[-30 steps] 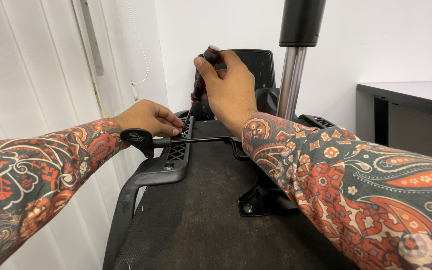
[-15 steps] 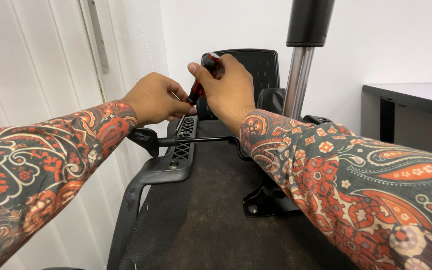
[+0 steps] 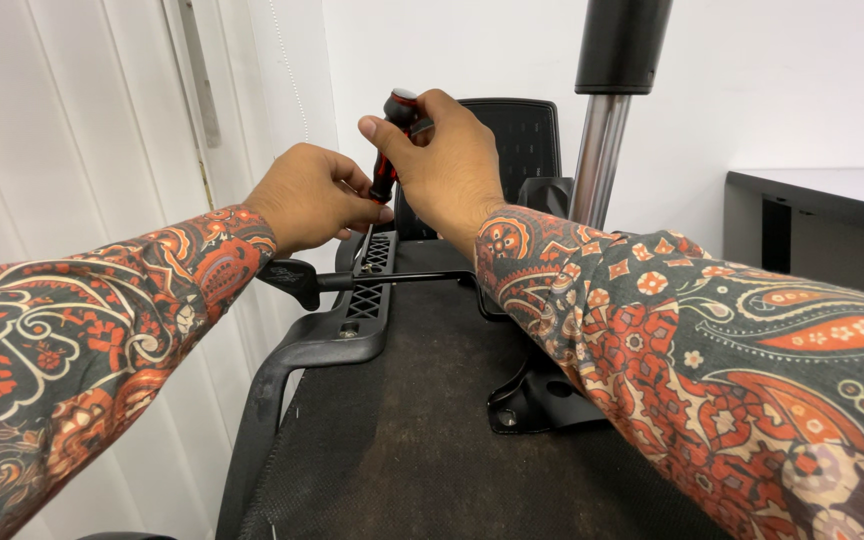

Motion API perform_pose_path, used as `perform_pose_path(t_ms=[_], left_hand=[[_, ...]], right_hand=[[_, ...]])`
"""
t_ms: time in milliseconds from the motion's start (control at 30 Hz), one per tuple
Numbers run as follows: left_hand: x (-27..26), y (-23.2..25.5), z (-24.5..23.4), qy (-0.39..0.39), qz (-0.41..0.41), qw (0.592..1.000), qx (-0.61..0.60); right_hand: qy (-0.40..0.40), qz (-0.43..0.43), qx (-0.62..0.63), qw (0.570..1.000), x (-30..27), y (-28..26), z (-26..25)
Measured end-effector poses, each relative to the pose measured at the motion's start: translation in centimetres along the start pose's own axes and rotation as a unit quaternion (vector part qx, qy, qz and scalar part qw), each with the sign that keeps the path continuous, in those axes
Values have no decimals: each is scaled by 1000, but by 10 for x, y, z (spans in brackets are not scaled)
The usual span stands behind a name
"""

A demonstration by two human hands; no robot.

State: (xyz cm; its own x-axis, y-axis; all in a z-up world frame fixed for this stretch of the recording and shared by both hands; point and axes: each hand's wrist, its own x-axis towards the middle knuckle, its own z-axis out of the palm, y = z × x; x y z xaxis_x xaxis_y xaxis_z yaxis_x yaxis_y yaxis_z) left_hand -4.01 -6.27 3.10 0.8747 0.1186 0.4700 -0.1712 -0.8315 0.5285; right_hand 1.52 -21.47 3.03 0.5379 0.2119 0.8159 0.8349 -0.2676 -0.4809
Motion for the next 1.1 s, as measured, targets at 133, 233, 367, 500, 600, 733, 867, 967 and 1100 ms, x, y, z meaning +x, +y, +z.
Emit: perform_pose_path(t_ms=[133, 233, 367, 500, 600, 733, 867, 967, 1100], left_hand=[[-1, 0, 1, 0, -21, 1000, 10], [-1, -1, 2, 2, -4, 1000, -7], [0, -2, 3, 8, 6, 1000, -15], [-1, -3, 2, 14, 7, 1000, -18], [-2, -4, 2, 16, 11, 999, -25], [-2, -4, 2, 19, 12, 999, -34], [-3, -4, 2, 19, 12, 999, -39], [-3, -4, 2, 16, 10, 999, -36], [-4, -3, 2, 16, 5, 999, -38]], right_hand=[[1, -20, -22, 1000, 0, 1, 0], [7, -30, -20, 999, 0, 1, 0], [6, -35, -25, 999, 1, 0, 0], [4, -35, -20, 999, 0, -1, 0], [7, -43, -17, 999, 0, -1, 0], [7, -48, -15, 999, 1, -1, 0], [1, -40, -16, 999, 2, 0, 0], [11, -59, -11, 998, 2, 0, 1], [5, -47, -12, 999, 1, -2, 0]])
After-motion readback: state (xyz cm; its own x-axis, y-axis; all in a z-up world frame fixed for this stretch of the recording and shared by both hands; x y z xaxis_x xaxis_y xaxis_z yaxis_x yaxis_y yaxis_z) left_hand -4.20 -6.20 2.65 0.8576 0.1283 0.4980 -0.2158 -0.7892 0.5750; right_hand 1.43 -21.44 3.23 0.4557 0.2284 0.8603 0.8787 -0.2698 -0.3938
